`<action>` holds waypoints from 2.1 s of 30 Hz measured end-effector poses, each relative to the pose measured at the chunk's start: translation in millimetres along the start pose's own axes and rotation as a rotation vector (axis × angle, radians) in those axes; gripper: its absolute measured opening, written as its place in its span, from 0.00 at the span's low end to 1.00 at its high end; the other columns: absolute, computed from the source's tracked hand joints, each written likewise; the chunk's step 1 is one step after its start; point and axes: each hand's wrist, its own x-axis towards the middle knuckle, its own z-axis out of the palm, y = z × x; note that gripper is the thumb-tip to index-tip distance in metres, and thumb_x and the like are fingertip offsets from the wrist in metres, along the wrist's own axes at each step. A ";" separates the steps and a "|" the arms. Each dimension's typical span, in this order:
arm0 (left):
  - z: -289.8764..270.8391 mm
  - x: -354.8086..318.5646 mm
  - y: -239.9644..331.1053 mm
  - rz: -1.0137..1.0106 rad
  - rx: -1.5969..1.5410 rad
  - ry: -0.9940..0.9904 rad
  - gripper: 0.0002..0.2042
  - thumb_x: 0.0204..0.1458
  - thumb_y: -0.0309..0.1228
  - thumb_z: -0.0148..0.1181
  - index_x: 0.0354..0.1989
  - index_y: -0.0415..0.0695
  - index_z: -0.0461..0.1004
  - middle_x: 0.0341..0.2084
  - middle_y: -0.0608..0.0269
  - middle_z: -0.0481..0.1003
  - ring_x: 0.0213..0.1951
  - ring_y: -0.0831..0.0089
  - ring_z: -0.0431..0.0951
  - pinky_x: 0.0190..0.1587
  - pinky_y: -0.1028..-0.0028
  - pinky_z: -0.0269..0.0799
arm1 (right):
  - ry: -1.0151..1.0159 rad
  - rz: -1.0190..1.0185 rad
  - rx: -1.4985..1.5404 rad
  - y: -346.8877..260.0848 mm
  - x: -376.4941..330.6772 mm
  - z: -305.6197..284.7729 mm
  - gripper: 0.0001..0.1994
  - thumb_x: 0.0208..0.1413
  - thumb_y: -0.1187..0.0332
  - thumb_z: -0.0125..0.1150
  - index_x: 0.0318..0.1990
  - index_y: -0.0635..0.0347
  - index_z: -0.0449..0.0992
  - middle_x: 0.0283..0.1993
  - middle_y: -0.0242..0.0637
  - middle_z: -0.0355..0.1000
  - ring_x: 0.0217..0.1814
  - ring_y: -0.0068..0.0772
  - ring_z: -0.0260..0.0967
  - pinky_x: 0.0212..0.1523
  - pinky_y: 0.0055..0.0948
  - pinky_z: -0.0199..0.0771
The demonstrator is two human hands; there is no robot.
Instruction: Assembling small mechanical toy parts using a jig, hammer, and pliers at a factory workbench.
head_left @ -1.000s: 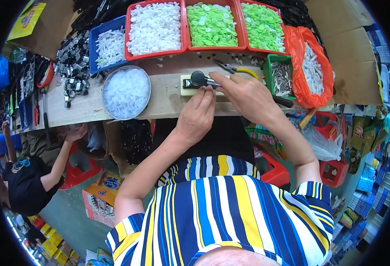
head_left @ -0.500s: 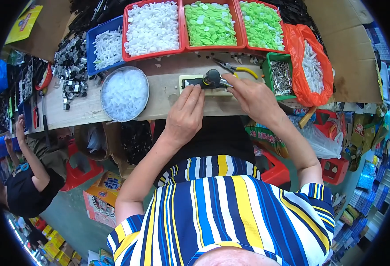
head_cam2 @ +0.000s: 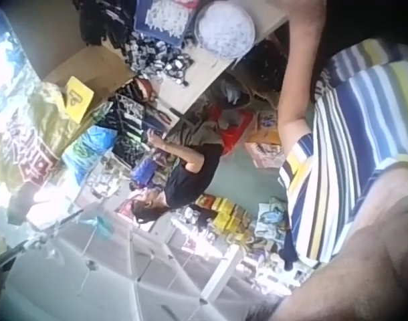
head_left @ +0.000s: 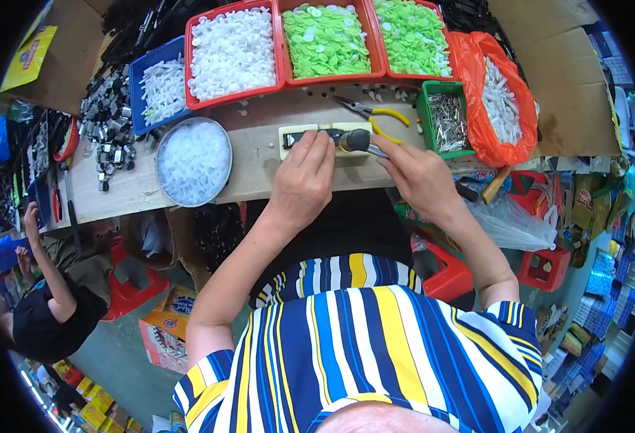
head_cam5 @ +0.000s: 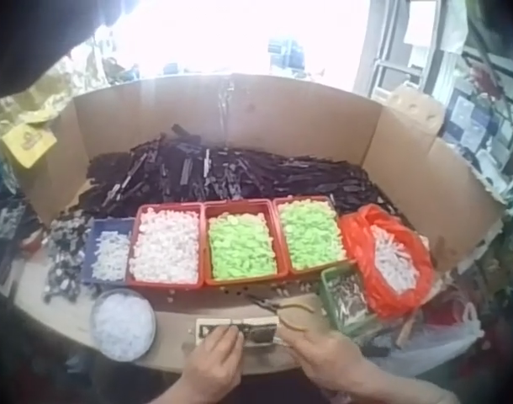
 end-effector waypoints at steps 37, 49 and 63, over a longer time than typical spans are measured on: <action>-3.8 46.7 6.3 -0.042 -0.059 -0.359 0.16 0.41 0.18 0.55 0.42 0.33 0.69 0.40 0.50 0.68 0.46 0.53 0.67 0.50 0.62 0.68 | -0.106 -0.030 -0.080 39.3 36.1 7.9 0.11 0.48 0.73 0.65 0.37 0.66 0.72 0.52 0.50 0.67 0.52 0.52 0.67 0.52 0.43 0.70; -34.6 56.4 -18.8 -0.617 -0.996 0.019 0.09 0.63 0.23 0.53 0.50 0.39 0.66 0.32 0.68 0.70 0.33 0.81 0.69 0.38 0.79 0.67 | -0.050 0.072 -0.189 30.2 48.6 22.4 0.07 0.37 0.74 0.59 0.26 0.68 0.76 0.45 0.47 0.68 0.50 0.48 0.66 0.41 0.46 0.71; -41.8 52.4 -1.0 -0.162 -0.623 0.090 0.05 0.60 0.22 0.56 0.42 0.39 0.68 0.29 0.57 0.69 0.27 0.70 0.69 0.31 0.74 0.65 | 0.112 0.071 0.070 30.9 37.7 15.6 0.09 0.40 0.84 0.57 0.32 0.68 0.72 0.38 0.47 0.67 0.42 0.53 0.70 0.43 0.44 0.71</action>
